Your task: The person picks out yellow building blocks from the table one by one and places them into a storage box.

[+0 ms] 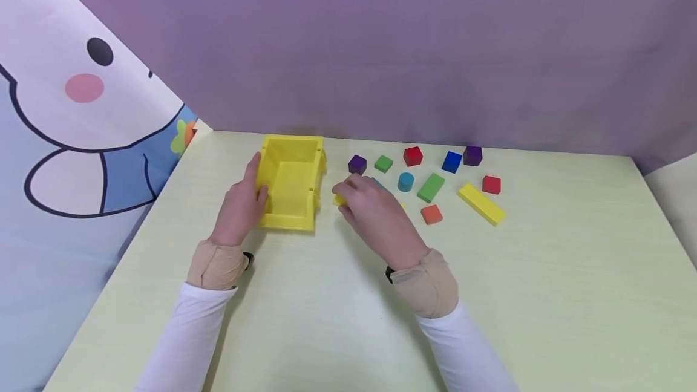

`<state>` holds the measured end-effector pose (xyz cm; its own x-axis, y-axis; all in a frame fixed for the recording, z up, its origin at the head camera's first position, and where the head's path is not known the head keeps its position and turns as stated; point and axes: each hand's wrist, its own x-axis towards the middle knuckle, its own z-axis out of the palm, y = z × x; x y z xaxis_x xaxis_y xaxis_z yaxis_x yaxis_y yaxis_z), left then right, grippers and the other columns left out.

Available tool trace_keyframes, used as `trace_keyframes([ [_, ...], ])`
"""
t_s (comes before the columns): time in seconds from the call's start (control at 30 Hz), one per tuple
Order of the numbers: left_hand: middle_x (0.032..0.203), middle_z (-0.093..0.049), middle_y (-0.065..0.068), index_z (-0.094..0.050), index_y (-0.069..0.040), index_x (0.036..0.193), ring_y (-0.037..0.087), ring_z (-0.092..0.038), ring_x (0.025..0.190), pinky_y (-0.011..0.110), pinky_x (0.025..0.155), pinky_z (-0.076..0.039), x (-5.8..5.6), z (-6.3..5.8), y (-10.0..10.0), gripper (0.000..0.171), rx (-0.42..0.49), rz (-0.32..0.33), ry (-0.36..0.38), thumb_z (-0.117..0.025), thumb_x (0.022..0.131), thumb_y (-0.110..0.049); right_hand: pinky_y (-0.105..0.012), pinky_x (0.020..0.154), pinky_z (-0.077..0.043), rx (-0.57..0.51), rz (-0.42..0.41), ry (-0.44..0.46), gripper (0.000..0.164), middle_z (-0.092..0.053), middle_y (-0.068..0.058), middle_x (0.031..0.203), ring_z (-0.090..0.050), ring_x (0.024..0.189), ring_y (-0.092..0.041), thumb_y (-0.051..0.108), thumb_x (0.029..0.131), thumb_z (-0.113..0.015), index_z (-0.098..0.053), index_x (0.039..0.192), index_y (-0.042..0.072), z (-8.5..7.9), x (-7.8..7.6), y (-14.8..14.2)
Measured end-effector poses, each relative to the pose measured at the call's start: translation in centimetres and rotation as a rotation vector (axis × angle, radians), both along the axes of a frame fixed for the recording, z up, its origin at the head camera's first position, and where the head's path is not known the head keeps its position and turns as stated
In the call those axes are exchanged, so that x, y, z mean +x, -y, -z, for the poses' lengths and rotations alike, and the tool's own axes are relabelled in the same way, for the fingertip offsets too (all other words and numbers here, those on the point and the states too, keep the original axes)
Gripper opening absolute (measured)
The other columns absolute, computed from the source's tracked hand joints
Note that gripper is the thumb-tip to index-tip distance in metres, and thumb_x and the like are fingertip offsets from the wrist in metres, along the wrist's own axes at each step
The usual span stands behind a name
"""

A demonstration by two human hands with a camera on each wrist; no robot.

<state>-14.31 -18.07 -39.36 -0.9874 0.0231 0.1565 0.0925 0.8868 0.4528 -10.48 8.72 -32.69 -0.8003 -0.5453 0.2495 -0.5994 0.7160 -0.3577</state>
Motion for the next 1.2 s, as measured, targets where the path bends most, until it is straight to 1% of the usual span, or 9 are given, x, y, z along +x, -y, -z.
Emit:
trace_keyframes([
  [0.13, 0.06, -0.047, 0.008, -0.011, -0.012, 0.148, 0.022, -0.043, 0.049, 0.035, 0.047, -0.036, -0.1, 0.1, -0.1, 0.065, -0.004, -0.003, -0.007, -0.042, 0.091, -0.012, -0.025, 0.082, -0.045, -0.003, -0.012, -0.001, 0.031, -0.058, 0.0, 0.102, -0.054, 0.094, -0.015, 0.017, 0.08, -0.067, -0.063, 0.111, 0.012, -0.2, -0.4, 0.9],
  [0.27, 0.061, -0.048, 0.008, -0.011, -0.012, 0.148, 0.022, -0.044, 0.05, 0.035, 0.048, -0.037, 0.0, 0.1, 0.1, 0.065, -0.003, -0.015, -0.002, -0.042, 0.091, -0.012, -0.026, 0.083, -0.045, -0.021, -0.041, -0.003, 0.031, -0.059, -0.002, 0.104, -0.055, 0.096, -0.016, 0.015, 0.081, -0.066, -0.063, 0.111, 0.012, -0.2, -0.9, 1.9],
  [0.47, 0.06, -0.047, 0.008, -0.01, -0.013, 0.148, 0.022, -0.043, 0.049, 0.034, 0.047, -0.036, 0.1, 0.1, 0.2, 0.065, 0.013, -0.02, 0.015, -0.041, 0.092, -0.012, -0.026, 0.084, -0.044, -0.021, -0.081, 0.004, 0.031, -0.06, -0.001, 0.106, -0.056, 0.099, -0.015, 0.014, 0.081, -0.065, -0.064, 0.113, 0.012, 0.3, -1.6, 3.5],
  [0.57, 0.06, -0.047, 0.008, -0.011, -0.013, 0.148, 0.022, -0.043, 0.048, 0.034, 0.046, -0.036, 0.1, 0.2, 0.1, 0.065, 0.014, -0.018, 0.01, -0.041, 0.091, -0.013, -0.024, 0.084, -0.044, -0.008, -0.094, 0.0, 0.031, -0.06, -0.001, 0.106, -0.055, 0.098, -0.015, 0.014, 0.081, -0.065, -0.064, 0.112, 0.012, 0.6, -1.9, 4.0],
  [0.73, 0.059, -0.046, 0.008, -0.013, -0.013, 0.148, 0.023, -0.043, 0.048, 0.035, 0.046, -0.035, 0.1, 0.1, 0.0, 0.064, 0.006, -0.017, 0.0, -0.042, 0.091, -0.012, -0.023, 0.084, -0.044, -0.003, -0.108, -0.006, 0.032, -0.06, -0.001, 0.106, -0.055, 0.099, -0.014, 0.014, 0.081, -0.066, -0.063, 0.112, 0.012, 1.1, -2.2, 4.7],
  [0.9, 0.059, -0.047, 0.008, -0.014, -0.013, 0.148, 0.023, -0.044, 0.048, 0.035, 0.046, -0.035, 0.0, 0.2, -0.1, 0.064, -0.001, -0.019, -0.005, -0.043, 0.091, -0.013, -0.023, 0.086, -0.043, 0.004, -0.113, -0.007, 0.034, -0.059, -0.001, 0.109, -0.054, 0.103, -0.015, 0.014, 0.08, -0.066, -0.063, 0.114, 0.013, 1.2, -2.3, 5.5],
  [1.0, 0.06, -0.047, 0.009, -0.014, -0.013, 0.148, 0.023, -0.044, 0.048, 0.035, 0.046, -0.036, 0.0, 0.2, -0.2, 0.063, -0.007, -0.024, -0.001, -0.043, 0.091, -0.013, -0.022, 0.087, -0.042, 0.013, -0.114, 0.011, 0.035, -0.058, 0.0, 0.11, -0.053, 0.104, -0.014, 0.014, 0.081, -0.066, -0.063, 0.115, 0.014, 1.2, -2.4, 6.0],
  [1.2, 0.061, -0.047, 0.008, -0.014, -0.012, 0.148, 0.022, -0.044, 0.048, 0.034, 0.047, -0.037, 0.1, 0.2, -0.1, 0.063, -0.02, -0.022, -0.014, -0.044, 0.092, -0.013, -0.02, 0.088, -0.041, 0.018, -0.142, 0.003, 0.032, -0.058, 0.001, 0.109, -0.052, 0.103, -0.012, 0.014, 0.082, -0.064, -0.063, 0.114, 0.014, 1.4, -2.7, 6.8],
])
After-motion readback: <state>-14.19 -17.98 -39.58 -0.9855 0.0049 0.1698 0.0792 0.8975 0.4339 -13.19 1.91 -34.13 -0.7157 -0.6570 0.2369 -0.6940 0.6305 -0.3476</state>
